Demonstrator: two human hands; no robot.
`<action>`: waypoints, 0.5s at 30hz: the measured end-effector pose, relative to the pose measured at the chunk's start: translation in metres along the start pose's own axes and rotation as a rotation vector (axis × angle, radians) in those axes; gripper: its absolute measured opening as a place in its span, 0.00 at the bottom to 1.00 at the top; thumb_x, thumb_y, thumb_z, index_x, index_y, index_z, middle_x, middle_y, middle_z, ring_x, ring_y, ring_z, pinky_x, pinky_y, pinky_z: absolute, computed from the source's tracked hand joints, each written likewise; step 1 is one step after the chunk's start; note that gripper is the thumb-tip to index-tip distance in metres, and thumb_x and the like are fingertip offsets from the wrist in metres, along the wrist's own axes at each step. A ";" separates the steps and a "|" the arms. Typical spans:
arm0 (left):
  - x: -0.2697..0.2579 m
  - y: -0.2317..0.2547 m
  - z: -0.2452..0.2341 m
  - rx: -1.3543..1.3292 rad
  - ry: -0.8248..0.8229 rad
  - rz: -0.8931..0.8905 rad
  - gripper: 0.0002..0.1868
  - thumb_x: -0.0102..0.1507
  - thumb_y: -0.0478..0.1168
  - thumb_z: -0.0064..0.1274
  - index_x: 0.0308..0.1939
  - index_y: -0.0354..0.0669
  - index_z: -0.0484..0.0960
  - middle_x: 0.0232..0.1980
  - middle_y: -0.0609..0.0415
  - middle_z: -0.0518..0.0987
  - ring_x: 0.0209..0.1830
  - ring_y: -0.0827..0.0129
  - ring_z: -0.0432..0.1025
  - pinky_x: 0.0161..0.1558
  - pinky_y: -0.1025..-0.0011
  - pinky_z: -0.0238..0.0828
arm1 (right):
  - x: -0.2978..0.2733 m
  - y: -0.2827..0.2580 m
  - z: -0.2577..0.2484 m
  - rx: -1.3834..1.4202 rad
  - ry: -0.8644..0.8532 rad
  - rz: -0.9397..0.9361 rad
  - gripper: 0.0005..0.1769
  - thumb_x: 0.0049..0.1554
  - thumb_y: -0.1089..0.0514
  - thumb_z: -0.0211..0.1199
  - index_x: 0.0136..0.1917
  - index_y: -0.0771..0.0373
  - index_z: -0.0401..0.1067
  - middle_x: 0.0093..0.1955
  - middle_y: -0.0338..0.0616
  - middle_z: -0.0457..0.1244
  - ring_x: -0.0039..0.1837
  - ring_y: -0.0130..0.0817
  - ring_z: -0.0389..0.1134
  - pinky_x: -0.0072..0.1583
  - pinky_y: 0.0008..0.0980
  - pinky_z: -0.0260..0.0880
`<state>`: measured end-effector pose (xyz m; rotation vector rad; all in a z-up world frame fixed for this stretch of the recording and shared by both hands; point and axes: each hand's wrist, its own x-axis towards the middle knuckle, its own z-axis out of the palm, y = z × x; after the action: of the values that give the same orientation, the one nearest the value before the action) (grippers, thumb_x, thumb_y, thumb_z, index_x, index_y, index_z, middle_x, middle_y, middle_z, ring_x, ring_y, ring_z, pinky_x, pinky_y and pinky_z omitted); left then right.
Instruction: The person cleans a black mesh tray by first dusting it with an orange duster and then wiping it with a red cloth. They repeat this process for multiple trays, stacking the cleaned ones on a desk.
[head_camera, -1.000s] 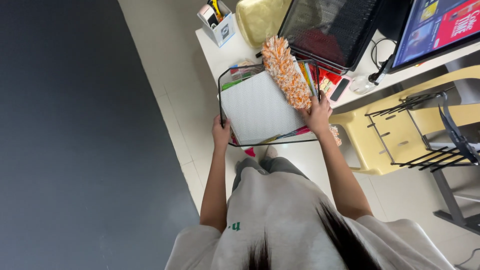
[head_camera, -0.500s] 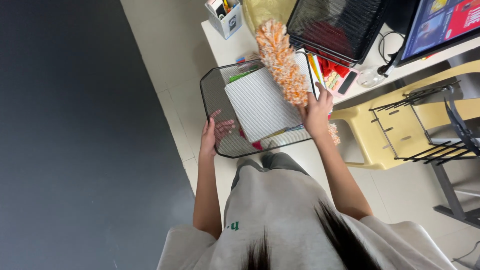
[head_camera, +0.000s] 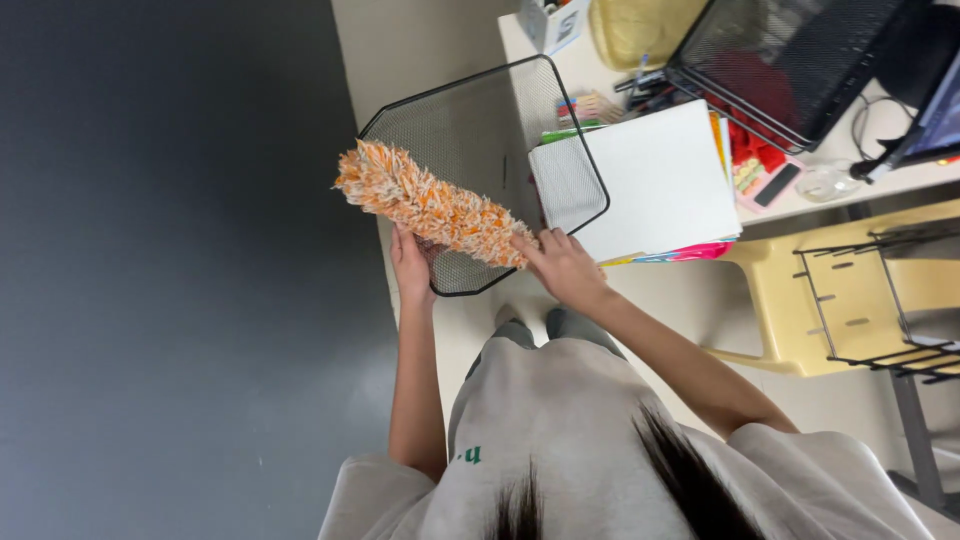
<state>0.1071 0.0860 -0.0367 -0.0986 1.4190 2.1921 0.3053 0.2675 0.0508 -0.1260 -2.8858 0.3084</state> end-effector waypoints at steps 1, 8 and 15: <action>-0.004 0.004 -0.005 -0.001 0.011 0.007 0.25 0.74 0.53 0.37 0.68 0.40 0.68 0.56 0.51 0.81 0.50 0.66 0.78 0.48 0.67 0.80 | -0.005 0.009 0.013 0.006 -0.001 -0.012 0.33 0.50 0.57 0.65 0.69 0.53 0.64 0.55 0.56 0.62 0.54 0.52 0.66 0.52 0.46 0.73; -0.029 0.047 -0.014 -0.011 0.008 0.017 0.29 0.74 0.57 0.29 0.67 0.38 0.67 0.47 0.39 0.85 0.42 0.58 0.82 0.44 0.65 0.79 | 0.010 0.048 0.055 -0.001 -0.072 0.506 0.35 0.63 0.59 0.59 0.81 0.55 0.53 0.54 0.62 0.65 0.38 0.56 0.70 0.39 0.49 0.72; 0.009 0.013 -0.057 -0.125 0.068 0.142 0.26 0.79 0.52 0.33 0.72 0.35 0.69 0.62 0.47 0.81 0.58 0.65 0.79 0.58 0.67 0.78 | 0.009 -0.046 0.037 0.175 -0.177 0.103 0.36 0.59 0.58 0.59 0.78 0.49 0.54 0.58 0.63 0.66 0.28 0.45 0.68 0.28 0.41 0.69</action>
<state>0.0811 0.0359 -0.0542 -0.1217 1.3622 2.4143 0.2847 0.2159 0.0273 -0.2282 -3.0140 0.6177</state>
